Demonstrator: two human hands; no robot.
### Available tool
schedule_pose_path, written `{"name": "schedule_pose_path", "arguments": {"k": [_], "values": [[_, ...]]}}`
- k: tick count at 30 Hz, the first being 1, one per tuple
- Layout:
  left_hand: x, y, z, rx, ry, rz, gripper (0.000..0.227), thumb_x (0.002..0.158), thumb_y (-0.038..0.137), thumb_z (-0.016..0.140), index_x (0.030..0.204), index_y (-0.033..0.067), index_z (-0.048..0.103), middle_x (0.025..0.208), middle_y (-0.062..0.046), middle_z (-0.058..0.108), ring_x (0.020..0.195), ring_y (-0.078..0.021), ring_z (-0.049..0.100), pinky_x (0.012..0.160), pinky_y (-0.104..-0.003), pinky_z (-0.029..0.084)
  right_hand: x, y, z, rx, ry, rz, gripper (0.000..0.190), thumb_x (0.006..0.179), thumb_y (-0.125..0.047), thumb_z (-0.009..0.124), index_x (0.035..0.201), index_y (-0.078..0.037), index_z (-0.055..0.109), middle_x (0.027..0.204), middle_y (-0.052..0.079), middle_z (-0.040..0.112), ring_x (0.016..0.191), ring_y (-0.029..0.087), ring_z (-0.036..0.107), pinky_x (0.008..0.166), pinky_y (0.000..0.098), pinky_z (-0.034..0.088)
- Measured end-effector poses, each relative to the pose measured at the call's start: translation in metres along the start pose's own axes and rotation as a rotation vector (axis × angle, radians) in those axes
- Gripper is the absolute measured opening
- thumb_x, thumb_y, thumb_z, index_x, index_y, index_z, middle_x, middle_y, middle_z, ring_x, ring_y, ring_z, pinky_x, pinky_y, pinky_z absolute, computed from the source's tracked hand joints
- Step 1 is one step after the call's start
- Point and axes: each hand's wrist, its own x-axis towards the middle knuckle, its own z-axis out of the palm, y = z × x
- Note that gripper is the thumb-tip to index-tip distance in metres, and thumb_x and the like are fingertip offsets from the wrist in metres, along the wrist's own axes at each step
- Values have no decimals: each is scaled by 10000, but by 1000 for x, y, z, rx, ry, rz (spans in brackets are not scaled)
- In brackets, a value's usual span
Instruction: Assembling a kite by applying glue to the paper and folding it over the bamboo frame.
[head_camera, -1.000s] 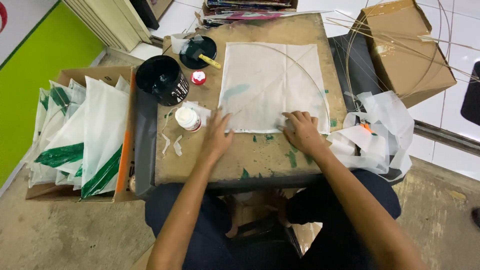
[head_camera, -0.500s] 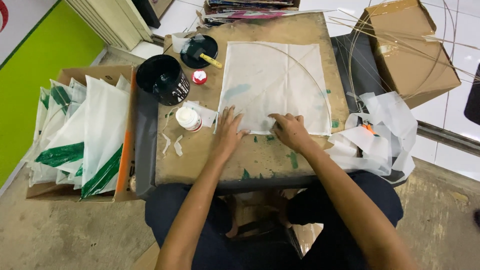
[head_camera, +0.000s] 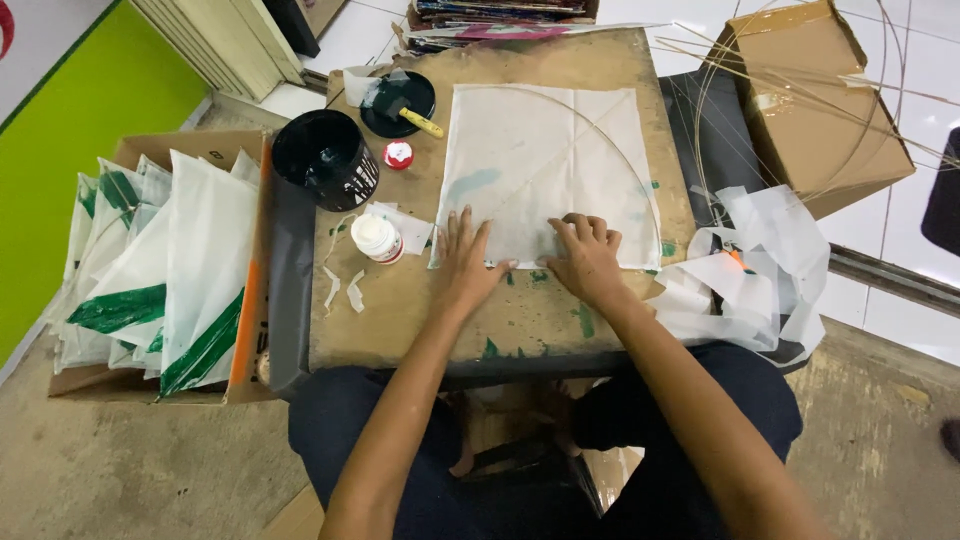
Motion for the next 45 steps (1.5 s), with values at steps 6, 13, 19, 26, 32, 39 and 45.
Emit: {"name": "schedule_pose_path", "arguments": {"k": [6, 13, 19, 26, 32, 39, 45], "values": [[14, -4, 13, -11, -29, -113, 922, 823, 435, 805, 1575, 139, 360, 1682, -243, 72, 1549, -476, 13, 1245, -641, 11, -2, 4, -7, 8, -54, 75, 752, 857, -352, 809, 1495, -192, 443, 1369, 101, 447, 1280, 352, 395, 979, 534, 353], [25, -7, 18, 10, 3, -94, 935, 839, 295, 793, 1608, 134, 287, 1676, -276, 24, 1535, -509, -32, 1218, -690, 6, -12, 34, -14, 39, -54, 124, 739, 869, -443, 736, 1507, -227, 431, 1398, 61, 420, 1301, 323, 368, 1001, 513, 324], [18, 33, 19, -40, 8, -3, 833, 902, 456, 700, 1583, 134, 345, 1682, -270, 63, 1546, -481, -23, 1214, -675, -17, -10, 25, -23, 86, -60, 154, 693, 907, -464, 695, 1501, -198, 458, 1386, 73, 433, 1316, 326, 373, 1029, 528, 324], [20, 48, 21, -32, -68, -56, 891, 887, 389, 750, 1600, 105, 297, 1683, -277, -3, 1541, -494, -50, 1217, -665, -29, -5, 23, -18, -26, -63, 143, 803, 808, -439, 802, 1485, -214, 432, 1381, 77, 425, 1294, 339, 380, 983, 525, 343], [24, 47, 34, 2, -83, -57, 916, 890, 354, 752, 1619, 121, 248, 1685, -268, -49, 1539, -494, -80, 1209, -682, -50, -6, 27, -12, 12, -80, 174, 731, 862, -430, 763, 1488, -234, 438, 1381, 79, 433, 1304, 336, 385, 989, 519, 341], [27, 27, 30, -18, -69, -32, 905, 879, 316, 781, 1612, 134, 283, 1680, -277, 18, 1539, -501, -13, 1215, -684, 27, -13, 72, -12, 165, 142, 78, 415, 1012, -400, 621, 1405, -269, 595, 1282, 81, 550, 1220, 348, 555, 961, 503, 476], [28, 19, 18, -79, -23, -49, 787, 969, 367, 668, 1605, 104, 285, 1679, -266, 62, 1554, -465, -4, 1219, -668, 12, -27, 111, -12, 211, 55, 74, 551, 924, -316, 694, 1449, -249, 542, 1298, 103, 593, 1250, 360, 585, 998, 495, 470]]}}
